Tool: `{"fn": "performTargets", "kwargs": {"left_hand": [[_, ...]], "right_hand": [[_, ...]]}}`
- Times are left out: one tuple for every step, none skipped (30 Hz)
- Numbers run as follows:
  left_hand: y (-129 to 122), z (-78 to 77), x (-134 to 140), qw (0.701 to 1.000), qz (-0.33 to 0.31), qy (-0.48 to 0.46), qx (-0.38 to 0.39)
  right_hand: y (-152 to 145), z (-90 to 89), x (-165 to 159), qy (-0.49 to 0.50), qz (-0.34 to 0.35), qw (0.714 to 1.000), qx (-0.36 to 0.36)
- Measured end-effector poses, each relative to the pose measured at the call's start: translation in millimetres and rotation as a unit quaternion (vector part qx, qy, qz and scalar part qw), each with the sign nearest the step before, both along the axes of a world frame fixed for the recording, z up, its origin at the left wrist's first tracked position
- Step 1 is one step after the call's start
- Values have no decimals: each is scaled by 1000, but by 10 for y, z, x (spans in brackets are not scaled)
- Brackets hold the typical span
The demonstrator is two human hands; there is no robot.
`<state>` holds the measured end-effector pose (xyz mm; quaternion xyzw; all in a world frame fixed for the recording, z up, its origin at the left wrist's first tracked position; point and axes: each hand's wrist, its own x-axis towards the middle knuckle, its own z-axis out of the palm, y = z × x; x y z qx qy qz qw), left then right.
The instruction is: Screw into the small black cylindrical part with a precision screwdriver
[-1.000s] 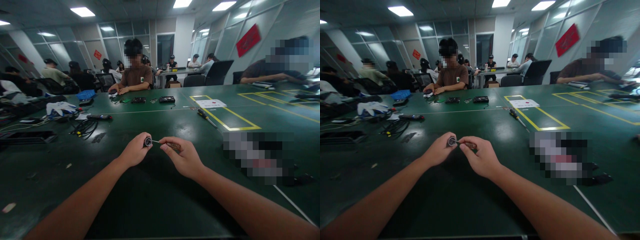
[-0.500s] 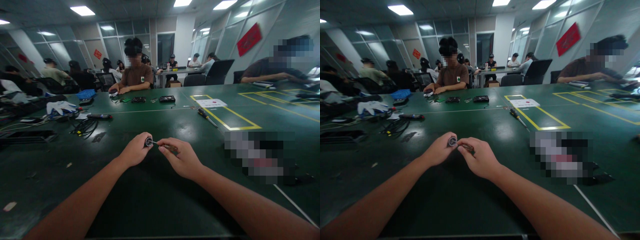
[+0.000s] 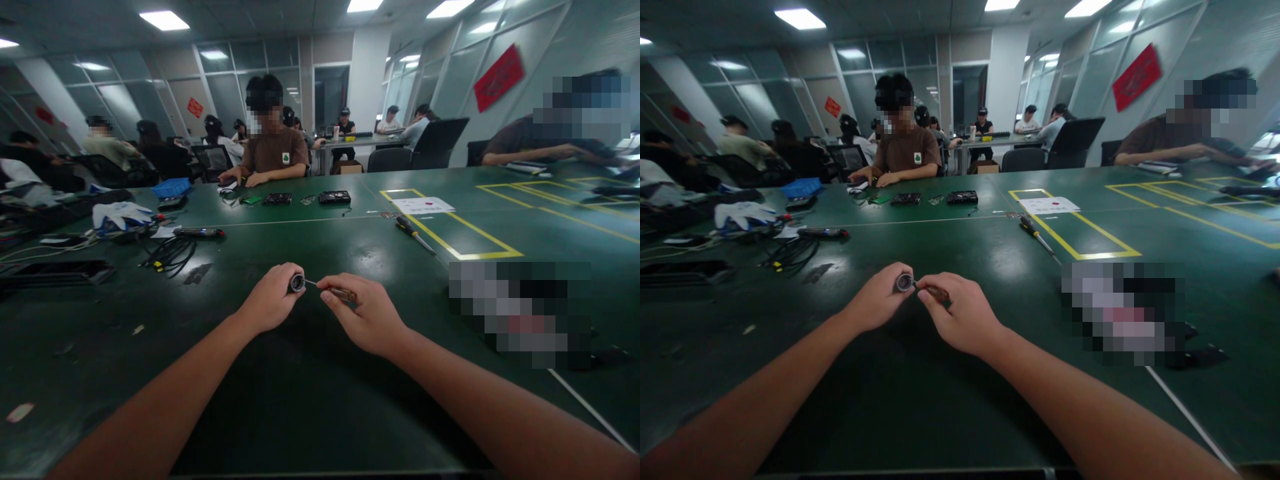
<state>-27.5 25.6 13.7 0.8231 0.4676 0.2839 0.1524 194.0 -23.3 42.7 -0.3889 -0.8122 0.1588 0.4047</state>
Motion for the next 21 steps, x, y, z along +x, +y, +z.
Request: {"fn": "performTargets", "kwargs": {"left_hand": [[3,2,-1,1000,0,9,12],[5,5,-2,1000,0,17,24],[9,6,-2,999,2,24,33],[12,6,-1,999,4,29,37],[16,5,0,999,6,31,39],[19,1,1,999,9,31,40],[22,-4,2,999,11,30,41],[25,-10,4,999,13,29,44],[26,-15,6,998,13,30,45],[26,-18,8,998,12,31,47],[24,-20,10,998,11,32,49],[21,-18,12,998,10,34,50],[16,-14,14,998,9,35,50],[11,-8,15,998,8,37,50],[7,0,15,998,9,39,50],[3,8,14,998,10,40,51],[1,15,13,998,11,43,52],[0,21,11,997,12,46,53],[1,25,9,997,13,48,53],[2,27,8,997,14,47,53],[3,28,8,998,15,44,52]], "right_hand": [[1,-4,3,5,-3,1000,-7],[4,-9,8,13,-7,1000,-16],[6,-15,15,23,-12,999,-25],[9,-19,21,32,-15,999,-32],[11,-23,26,39,-18,998,-37],[13,-25,30,45,-19,998,-39],[14,-26,31,47,-18,998,-39],[16,-27,29,49,-15,998,-38],[17,-29,26,49,-11,998,-36],[19,-31,22,47,-7,998,-33],[21,-33,17,43,-3,999,-31],[24,-37,11,37,1,999,-28],[26,-40,6,30,3,999,-26],[27,-44,2,24,6,999,-23],[26,-46,-1,17,8,1000,-20],[23,-46,-3,11,11,1000,-17],[17,-44,-4,4,13,1000,-13],[9,-39,-4,-1,13,1000,-10],[-1,-33,-2,-4,12,1000,-7],[-9,-26,2,-1,9,1000,-6],[-16,-20,7,8,2,1000,-6]]}}
